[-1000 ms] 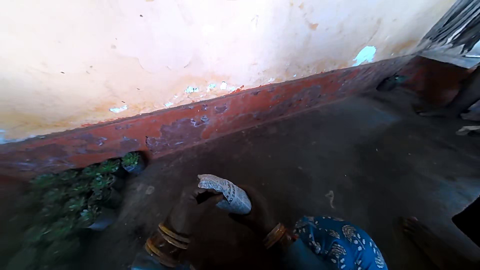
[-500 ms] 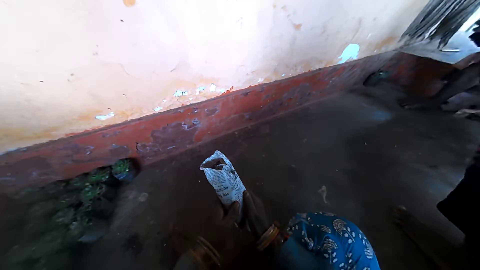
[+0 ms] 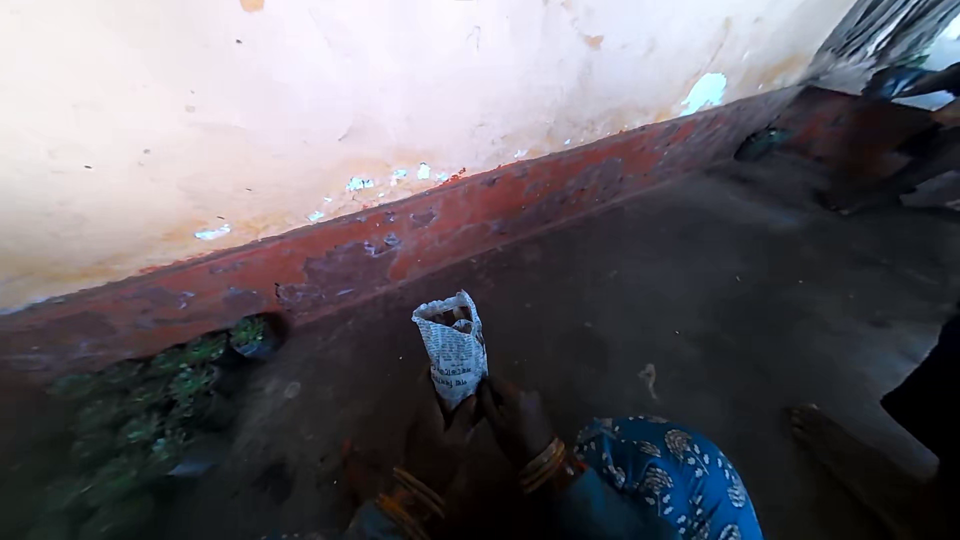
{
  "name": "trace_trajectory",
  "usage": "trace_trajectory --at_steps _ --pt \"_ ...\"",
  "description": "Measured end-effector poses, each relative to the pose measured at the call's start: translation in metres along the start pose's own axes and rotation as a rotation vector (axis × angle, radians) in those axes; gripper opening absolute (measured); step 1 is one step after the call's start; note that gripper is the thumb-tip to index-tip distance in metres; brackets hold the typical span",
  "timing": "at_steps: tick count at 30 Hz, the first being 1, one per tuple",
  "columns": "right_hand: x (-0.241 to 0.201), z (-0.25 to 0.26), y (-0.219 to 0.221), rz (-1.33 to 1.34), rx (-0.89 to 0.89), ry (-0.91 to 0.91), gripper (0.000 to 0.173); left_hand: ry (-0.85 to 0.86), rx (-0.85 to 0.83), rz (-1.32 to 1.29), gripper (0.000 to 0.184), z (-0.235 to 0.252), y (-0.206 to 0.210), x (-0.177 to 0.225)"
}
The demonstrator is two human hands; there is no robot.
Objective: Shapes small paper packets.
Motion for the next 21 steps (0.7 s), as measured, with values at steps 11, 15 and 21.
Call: trace_trajectory --at_steps 11,15,21 --pt "0.021 0.01 -0.004 0.615 -0.035 0.153 0.034 -0.257 -0.143 -0.811 0.047 0.017 -0.017 -0.01" --pt "0.019 0.009 -0.002 0.954 -0.023 0.202 0.032 -0.291 -0.117 -1.082 0.054 0.013 -0.016 0.002" --pt "0.013 0.006 -0.005 1.089 0.041 0.406 0.03 -0.287 -0.005 -1.002 0.048 -0.002 -0.022 0.026"
Point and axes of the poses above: each hand's wrist, its own z-axis towards the middle knuckle, its own y-axis out of the palm, x = y × z, the point moved 5 cm from there along z, towards the middle knuckle, and after that the axes turned 1 degree about -z, right-handed, at the moved point
